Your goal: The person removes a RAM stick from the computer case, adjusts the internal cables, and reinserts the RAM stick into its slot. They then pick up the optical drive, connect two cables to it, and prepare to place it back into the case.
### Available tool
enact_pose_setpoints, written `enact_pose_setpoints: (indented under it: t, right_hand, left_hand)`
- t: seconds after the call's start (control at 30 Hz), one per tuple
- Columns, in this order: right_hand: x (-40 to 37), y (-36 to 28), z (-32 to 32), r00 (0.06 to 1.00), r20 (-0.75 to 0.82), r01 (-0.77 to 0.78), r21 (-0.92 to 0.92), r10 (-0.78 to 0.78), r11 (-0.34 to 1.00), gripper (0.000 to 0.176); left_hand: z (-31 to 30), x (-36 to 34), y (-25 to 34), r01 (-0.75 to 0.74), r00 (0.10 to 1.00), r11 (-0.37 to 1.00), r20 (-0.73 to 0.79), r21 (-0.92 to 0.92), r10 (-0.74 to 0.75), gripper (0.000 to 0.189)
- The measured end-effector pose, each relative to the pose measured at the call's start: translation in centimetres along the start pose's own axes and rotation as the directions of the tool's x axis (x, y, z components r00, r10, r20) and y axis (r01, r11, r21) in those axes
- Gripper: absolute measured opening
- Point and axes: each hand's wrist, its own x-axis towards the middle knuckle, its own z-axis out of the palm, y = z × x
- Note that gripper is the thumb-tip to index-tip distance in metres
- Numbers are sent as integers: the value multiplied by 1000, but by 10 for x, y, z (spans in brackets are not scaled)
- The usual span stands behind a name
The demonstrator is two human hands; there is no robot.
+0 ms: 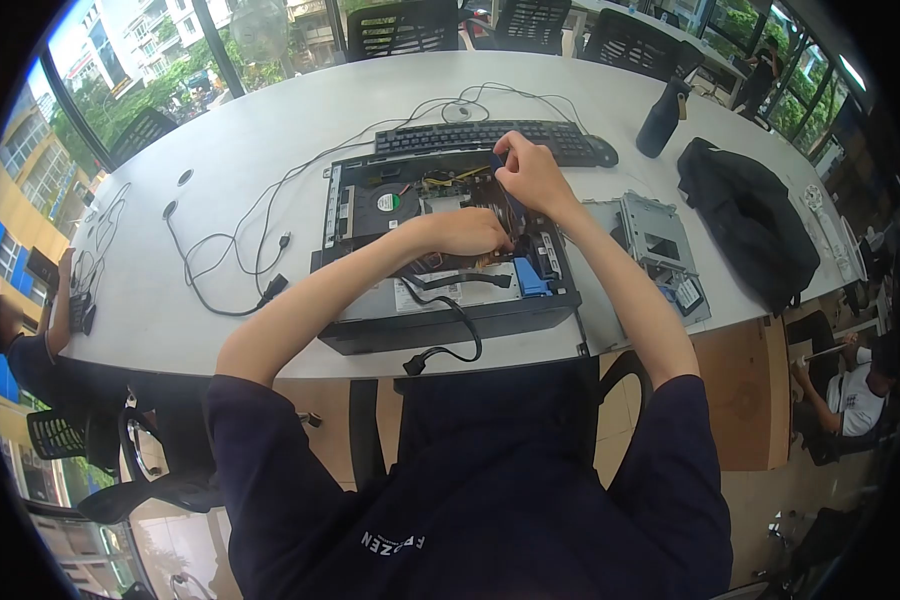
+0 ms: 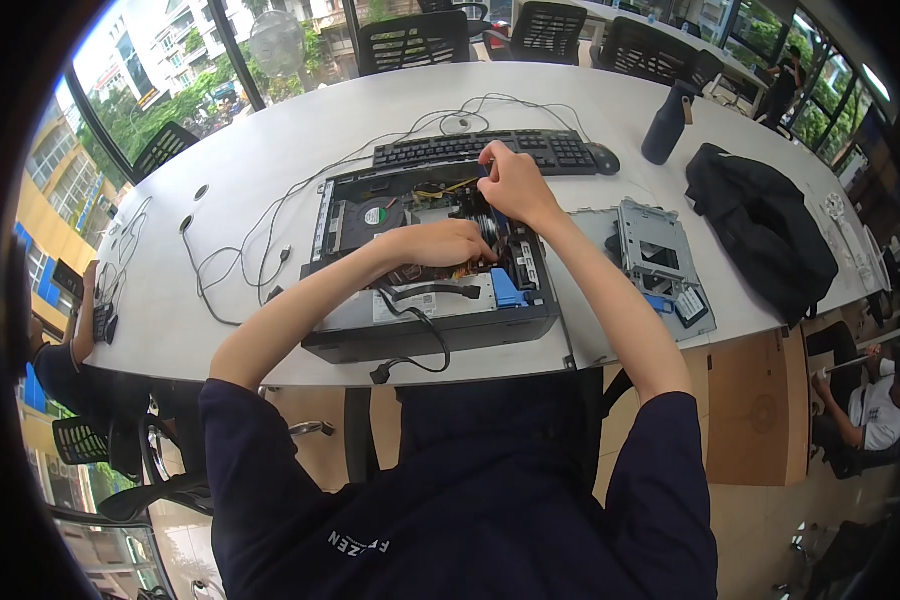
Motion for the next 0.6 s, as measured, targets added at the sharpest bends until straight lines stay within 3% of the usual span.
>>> enact_pose_setpoints:
  t: [0.03,0.1,0.17,0.2,0.27,0.4,0.6]
  right_hand:
    - [0,1,0,1000,-11,4,-4,-4,1000,25]
    - [-2,3,2,999,-39,5,-4,-5,1000,25]
    - [-1,3,2,997,-71,11,-5,-12,1000,25]
    - [-1,4,2,997,-80,20,-10,-21,1000,24]
    - [-1,5,3,996,-86,35,-19,-37,999,24]
    - [-1,7,5,994,-102,43,-2,-43,999,23]
    - [-2,1,2,998,-54,-14,-5,14,1000,22]
  left_hand:
    - [-6,-2,0,-55,998,998,36,20,54,46]
    - [-20,6,-16,-22,998,999,62,-43,25,44]
    - [-30,20,-38,84,991,996,-103,-14,-85,46]
    - [-28,22,-42,82,991,997,-102,-8,-82,46]
    - [-20,24,-50,103,910,910,-407,402,77,51]
    - [-6,40,-62,125,930,845,-358,520,83,55]
    - [4,39,-57,204,894,781,-436,591,97,46]
